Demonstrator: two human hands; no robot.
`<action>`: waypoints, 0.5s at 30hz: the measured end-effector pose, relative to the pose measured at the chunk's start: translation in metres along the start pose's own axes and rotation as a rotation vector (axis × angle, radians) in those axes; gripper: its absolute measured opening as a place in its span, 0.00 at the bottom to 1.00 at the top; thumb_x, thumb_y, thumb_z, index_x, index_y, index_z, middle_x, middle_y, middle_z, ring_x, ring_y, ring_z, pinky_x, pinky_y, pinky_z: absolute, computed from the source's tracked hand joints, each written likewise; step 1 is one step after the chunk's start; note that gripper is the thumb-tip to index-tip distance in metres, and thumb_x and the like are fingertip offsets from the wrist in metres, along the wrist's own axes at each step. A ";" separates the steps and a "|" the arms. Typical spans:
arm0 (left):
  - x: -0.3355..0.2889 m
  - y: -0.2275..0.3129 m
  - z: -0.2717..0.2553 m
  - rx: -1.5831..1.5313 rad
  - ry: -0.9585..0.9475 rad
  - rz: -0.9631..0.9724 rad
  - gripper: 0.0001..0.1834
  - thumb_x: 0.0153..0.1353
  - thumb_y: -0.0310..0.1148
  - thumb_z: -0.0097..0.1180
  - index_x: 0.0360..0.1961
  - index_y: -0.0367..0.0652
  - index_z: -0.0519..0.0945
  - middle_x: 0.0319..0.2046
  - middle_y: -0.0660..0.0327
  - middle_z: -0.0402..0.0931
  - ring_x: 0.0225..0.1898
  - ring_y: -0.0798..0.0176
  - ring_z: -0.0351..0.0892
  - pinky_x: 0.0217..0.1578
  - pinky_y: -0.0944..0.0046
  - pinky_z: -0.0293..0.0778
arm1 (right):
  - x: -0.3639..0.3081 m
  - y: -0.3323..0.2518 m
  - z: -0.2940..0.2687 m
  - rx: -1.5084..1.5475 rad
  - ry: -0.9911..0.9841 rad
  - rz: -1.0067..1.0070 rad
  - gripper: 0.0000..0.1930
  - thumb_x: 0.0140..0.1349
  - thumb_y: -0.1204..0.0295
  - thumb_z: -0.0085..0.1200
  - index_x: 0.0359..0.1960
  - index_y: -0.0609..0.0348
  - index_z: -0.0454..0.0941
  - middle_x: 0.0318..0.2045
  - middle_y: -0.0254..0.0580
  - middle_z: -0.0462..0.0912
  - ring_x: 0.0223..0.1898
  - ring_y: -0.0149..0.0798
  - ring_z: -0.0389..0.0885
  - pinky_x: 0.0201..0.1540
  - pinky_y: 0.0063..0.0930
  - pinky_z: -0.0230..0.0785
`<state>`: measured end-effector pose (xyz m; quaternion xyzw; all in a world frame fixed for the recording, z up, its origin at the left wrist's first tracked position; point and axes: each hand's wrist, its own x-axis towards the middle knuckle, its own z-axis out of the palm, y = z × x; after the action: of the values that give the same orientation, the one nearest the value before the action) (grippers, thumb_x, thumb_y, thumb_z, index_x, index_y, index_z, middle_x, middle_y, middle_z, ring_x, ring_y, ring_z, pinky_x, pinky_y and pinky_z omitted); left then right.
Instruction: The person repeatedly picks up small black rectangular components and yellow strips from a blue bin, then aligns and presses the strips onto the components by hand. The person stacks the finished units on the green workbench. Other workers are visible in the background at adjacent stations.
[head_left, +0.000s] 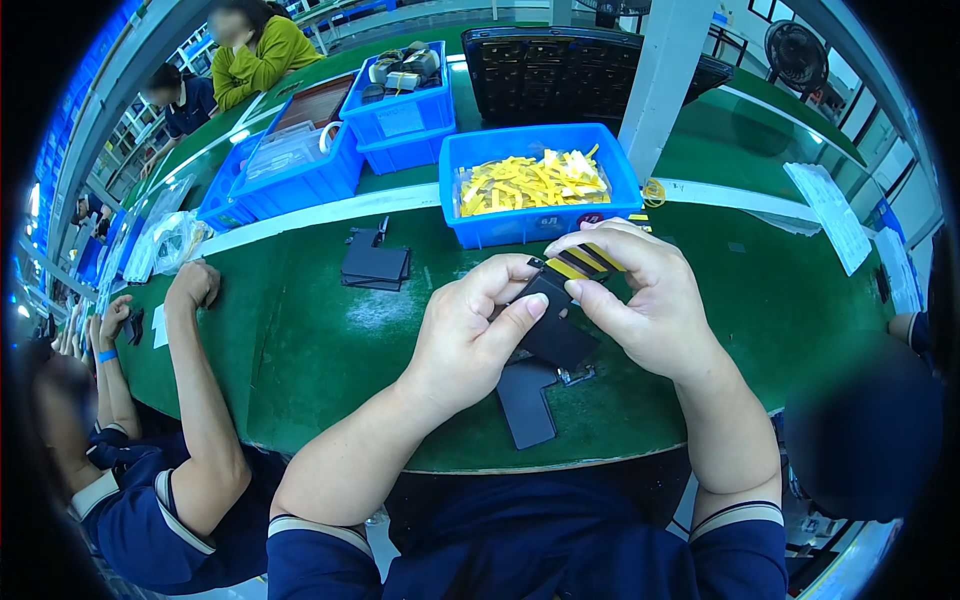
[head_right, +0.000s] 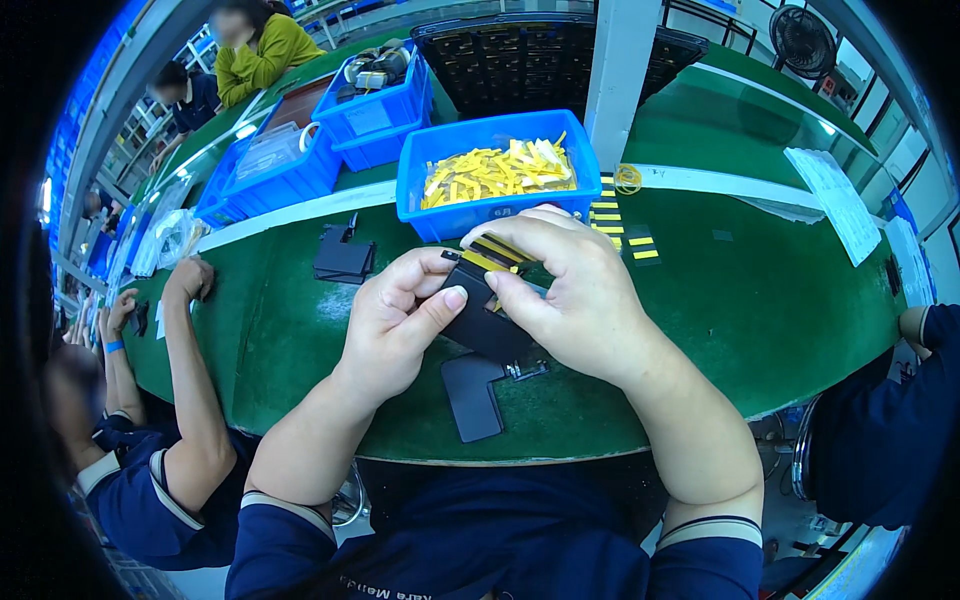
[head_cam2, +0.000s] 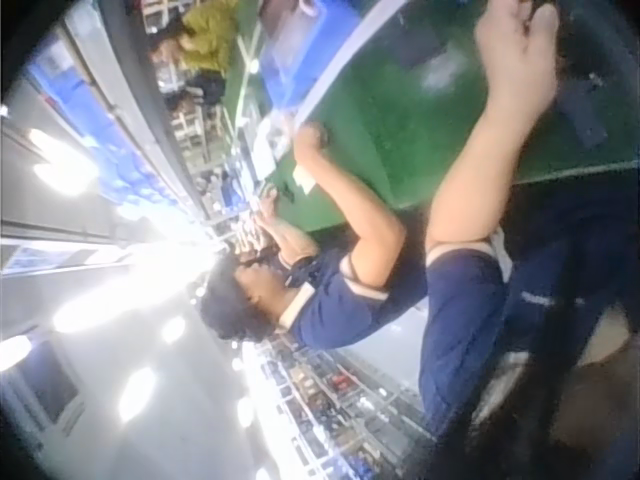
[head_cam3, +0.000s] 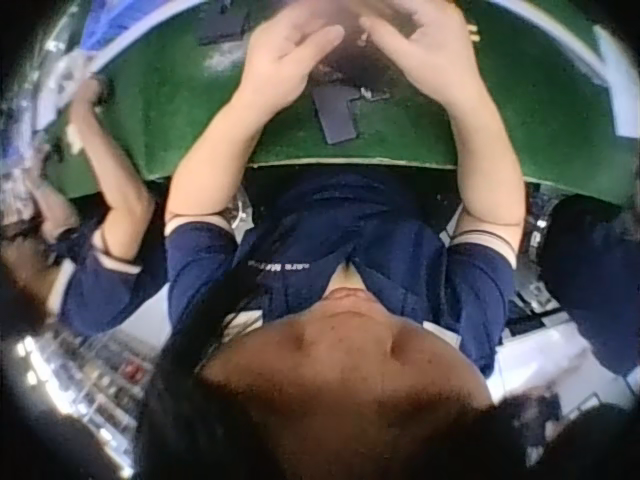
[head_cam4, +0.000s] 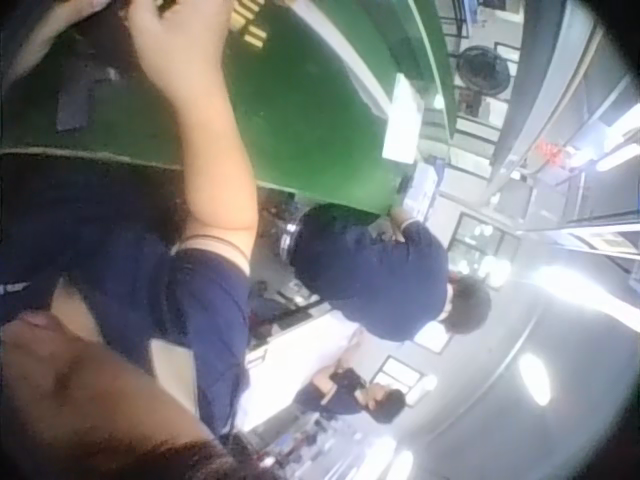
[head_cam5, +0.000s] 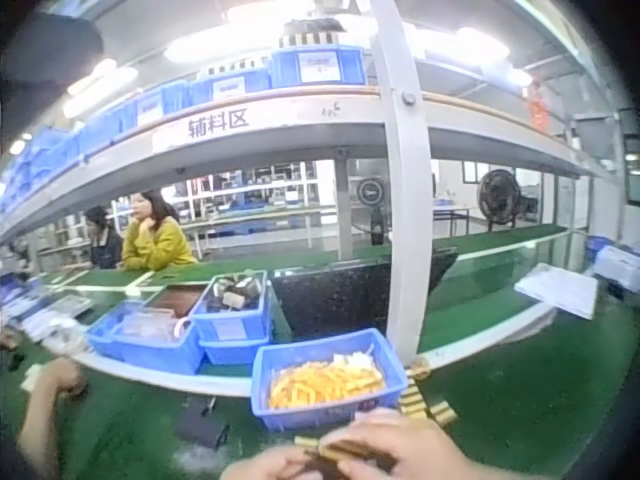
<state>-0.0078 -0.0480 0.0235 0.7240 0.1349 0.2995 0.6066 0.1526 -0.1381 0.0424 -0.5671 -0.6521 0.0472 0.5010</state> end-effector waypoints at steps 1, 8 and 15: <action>0.000 -0.002 -0.001 -0.014 0.006 -0.008 0.11 0.61 0.26 0.51 0.44 0.34 0.72 0.34 0.60 0.79 0.35 0.72 0.77 0.37 0.72 0.72 | 0.000 -0.002 -0.001 -0.038 0.000 -0.005 0.11 0.46 0.77 0.58 0.34 0.63 0.78 0.31 0.45 0.79 0.35 0.44 0.77 0.40 0.33 0.69; 0.003 -0.007 -0.008 -0.076 -0.004 -0.100 0.09 0.61 0.24 0.50 0.43 0.34 0.72 0.36 0.60 0.78 0.36 0.74 0.75 0.39 0.73 0.70 | 0.004 -0.001 -0.008 -0.215 0.079 -0.239 0.10 0.39 0.78 0.64 0.26 0.60 0.79 0.38 0.42 0.79 0.43 0.44 0.75 0.46 0.33 0.67; 0.005 0.000 -0.019 -0.112 -0.164 -0.221 0.08 0.60 0.25 0.53 0.39 0.34 0.74 0.35 0.62 0.77 0.36 0.73 0.75 0.39 0.72 0.71 | 0.005 0.004 -0.022 -0.030 0.004 -0.020 0.06 0.44 0.77 0.62 0.26 0.62 0.81 0.39 0.40 0.80 0.42 0.40 0.77 0.46 0.30 0.67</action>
<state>-0.0149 -0.0304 0.0264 0.6919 0.1467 0.1778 0.6842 0.1720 -0.1435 0.0537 -0.5682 -0.6572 0.0313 0.4942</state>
